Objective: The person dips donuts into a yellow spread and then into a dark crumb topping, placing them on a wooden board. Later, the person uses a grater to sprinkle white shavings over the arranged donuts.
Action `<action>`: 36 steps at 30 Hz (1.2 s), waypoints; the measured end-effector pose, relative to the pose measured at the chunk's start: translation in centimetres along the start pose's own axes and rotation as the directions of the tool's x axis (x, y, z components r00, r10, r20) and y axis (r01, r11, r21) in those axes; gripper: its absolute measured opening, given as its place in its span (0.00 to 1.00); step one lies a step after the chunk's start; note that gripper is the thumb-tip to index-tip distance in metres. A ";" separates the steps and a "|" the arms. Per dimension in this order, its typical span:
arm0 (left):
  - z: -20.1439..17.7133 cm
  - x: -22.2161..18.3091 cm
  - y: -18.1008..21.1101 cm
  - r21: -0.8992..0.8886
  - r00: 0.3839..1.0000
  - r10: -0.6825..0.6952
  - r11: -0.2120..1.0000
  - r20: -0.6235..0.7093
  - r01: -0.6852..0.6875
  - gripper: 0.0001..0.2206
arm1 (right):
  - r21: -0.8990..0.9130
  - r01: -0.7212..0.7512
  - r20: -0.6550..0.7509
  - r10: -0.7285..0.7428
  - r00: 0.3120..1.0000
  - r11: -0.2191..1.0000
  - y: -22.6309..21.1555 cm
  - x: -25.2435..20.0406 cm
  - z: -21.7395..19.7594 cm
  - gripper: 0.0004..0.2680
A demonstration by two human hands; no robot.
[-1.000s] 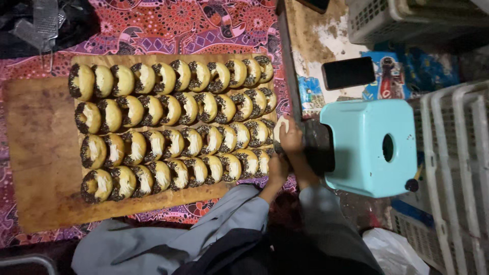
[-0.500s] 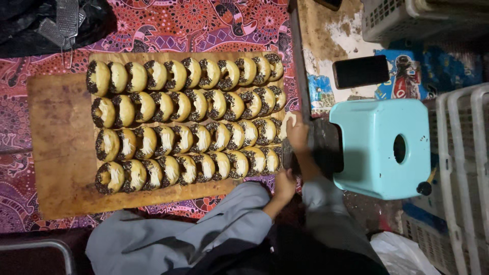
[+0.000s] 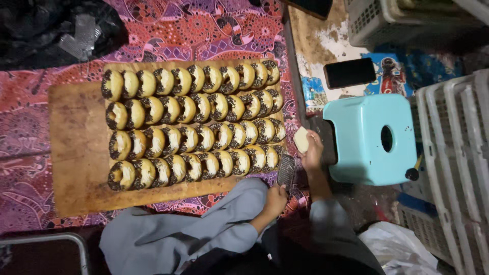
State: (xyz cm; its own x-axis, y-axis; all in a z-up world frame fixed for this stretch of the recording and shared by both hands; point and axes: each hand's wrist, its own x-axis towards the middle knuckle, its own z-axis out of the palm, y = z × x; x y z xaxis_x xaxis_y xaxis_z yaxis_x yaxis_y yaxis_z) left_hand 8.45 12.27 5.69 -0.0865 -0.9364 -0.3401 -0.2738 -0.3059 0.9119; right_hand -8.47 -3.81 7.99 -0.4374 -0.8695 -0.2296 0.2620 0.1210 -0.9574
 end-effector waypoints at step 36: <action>3.9 13.9 0.5 -0.003 0.983 0.133 0.991 -0.123 -0.134 0.10 | -0.876 0.298 0.108 -0.447 0.888 0.380 2.7 5.1 7.7 0.09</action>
State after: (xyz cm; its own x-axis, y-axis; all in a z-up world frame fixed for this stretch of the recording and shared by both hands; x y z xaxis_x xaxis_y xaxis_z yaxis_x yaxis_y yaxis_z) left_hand 3.40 -0.25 0.50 -0.0038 -0.9827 -0.1851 -0.2572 -0.1780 0.9498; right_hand -3.36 -11.64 5.55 -0.4123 -0.8781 0.2428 -0.7839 0.2062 -0.5857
